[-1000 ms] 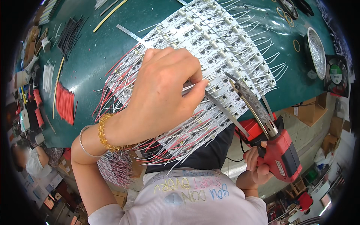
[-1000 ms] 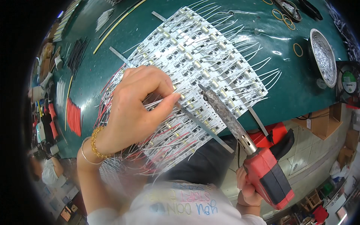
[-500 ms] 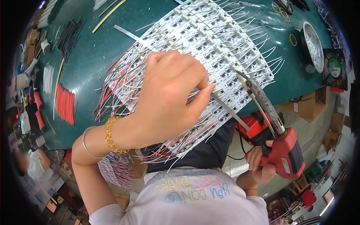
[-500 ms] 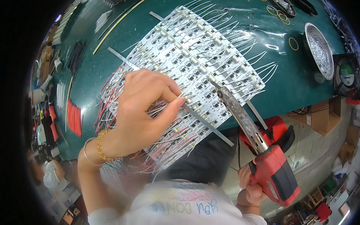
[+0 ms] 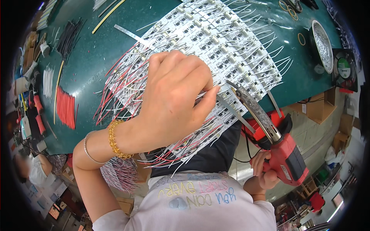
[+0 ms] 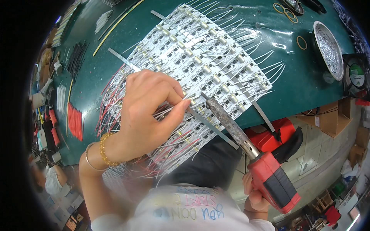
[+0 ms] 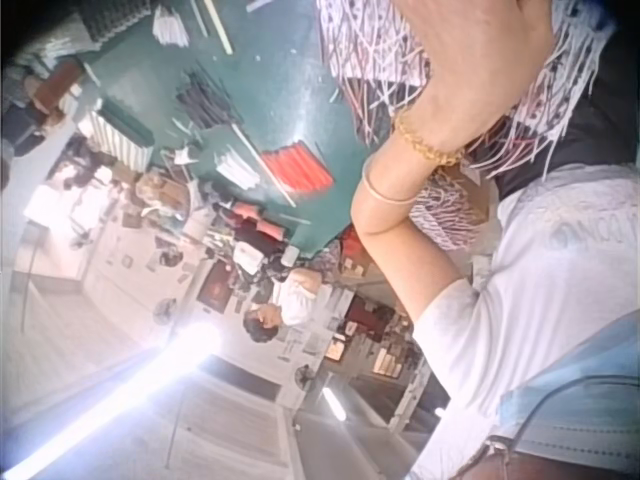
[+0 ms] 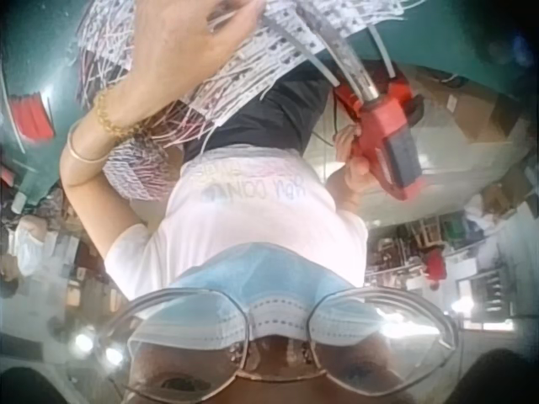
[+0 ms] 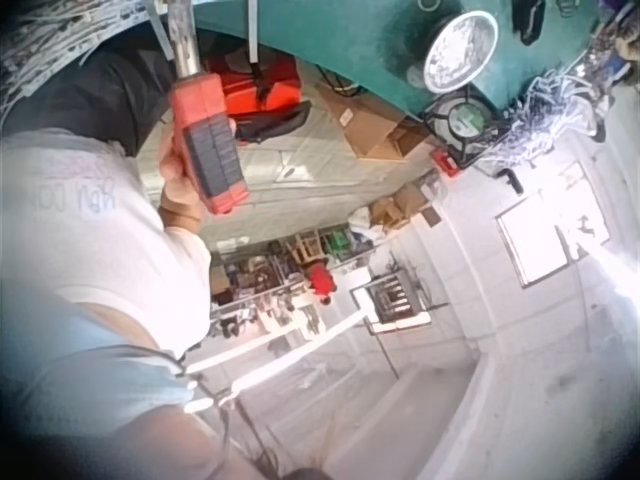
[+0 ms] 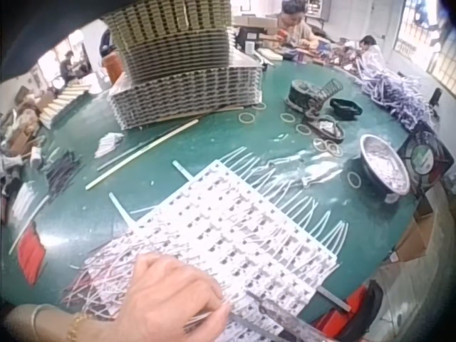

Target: The person uses a soldering iron to attach small wires to a grid-like circuit board. They repeatedly pick up individual wires from piles on the table, place them onto specific points on the board, and apply heat with the soldering iron to secure them.

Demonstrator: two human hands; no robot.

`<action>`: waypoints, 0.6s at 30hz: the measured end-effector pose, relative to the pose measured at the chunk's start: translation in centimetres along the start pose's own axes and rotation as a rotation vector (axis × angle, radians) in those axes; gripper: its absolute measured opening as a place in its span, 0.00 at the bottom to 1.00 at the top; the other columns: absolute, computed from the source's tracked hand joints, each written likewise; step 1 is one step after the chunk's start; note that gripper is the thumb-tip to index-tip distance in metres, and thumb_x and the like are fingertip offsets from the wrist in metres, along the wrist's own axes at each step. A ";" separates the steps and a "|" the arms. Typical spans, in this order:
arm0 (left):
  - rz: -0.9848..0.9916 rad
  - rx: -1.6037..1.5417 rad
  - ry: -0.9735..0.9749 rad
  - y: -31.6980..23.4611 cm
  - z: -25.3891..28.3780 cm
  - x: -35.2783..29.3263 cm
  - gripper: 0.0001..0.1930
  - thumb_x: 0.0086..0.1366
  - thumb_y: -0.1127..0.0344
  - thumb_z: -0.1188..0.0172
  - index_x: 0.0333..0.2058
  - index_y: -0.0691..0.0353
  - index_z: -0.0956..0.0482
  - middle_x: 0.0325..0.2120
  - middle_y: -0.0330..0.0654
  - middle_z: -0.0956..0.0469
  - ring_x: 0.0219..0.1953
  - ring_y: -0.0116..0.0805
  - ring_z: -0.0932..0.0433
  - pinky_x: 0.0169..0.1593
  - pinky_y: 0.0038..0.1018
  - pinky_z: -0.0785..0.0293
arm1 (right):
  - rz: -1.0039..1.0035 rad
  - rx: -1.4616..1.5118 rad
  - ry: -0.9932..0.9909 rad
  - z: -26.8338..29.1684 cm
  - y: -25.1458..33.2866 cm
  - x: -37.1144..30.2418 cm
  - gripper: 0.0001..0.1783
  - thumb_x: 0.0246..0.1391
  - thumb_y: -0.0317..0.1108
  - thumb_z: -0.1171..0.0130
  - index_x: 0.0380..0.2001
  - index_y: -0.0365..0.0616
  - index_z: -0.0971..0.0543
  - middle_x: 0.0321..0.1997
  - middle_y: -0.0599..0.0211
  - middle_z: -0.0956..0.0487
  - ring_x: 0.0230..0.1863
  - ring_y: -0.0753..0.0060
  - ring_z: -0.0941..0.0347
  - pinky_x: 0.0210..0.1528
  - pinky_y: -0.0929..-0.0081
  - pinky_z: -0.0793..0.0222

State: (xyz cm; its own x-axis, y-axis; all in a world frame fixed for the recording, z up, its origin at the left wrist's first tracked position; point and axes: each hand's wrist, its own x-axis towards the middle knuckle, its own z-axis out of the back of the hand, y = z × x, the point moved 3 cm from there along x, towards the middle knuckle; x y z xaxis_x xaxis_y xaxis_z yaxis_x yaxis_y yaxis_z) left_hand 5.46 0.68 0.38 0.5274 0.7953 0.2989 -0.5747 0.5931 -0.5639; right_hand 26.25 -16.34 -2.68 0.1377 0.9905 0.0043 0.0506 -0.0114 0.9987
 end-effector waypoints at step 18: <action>-0.004 0.029 0.022 -0.1 0.0 0.1 0.07 0.47 0.74 0.38 0.20 0.58 0.28 0.24 0.36 0.26 0.31 0.33 0.30 0.40 0.29 0.43 | -0.037 0.055 0.011 -0.3 0.4 0.2 0.42 0.52 0.60 0.50 0.50 0.27 0.38 0.09 0.78 0.37 0.09 0.82 0.42 0.14 0.82 0.42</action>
State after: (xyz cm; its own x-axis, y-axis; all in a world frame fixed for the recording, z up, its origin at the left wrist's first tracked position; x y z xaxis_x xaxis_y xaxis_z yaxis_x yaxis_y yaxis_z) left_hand 5.55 0.72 0.46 0.5428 0.7904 0.2840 -0.5908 0.5996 -0.5399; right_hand 26.00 -16.12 -2.32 0.1237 0.9918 -0.0319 0.1101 0.0182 0.9937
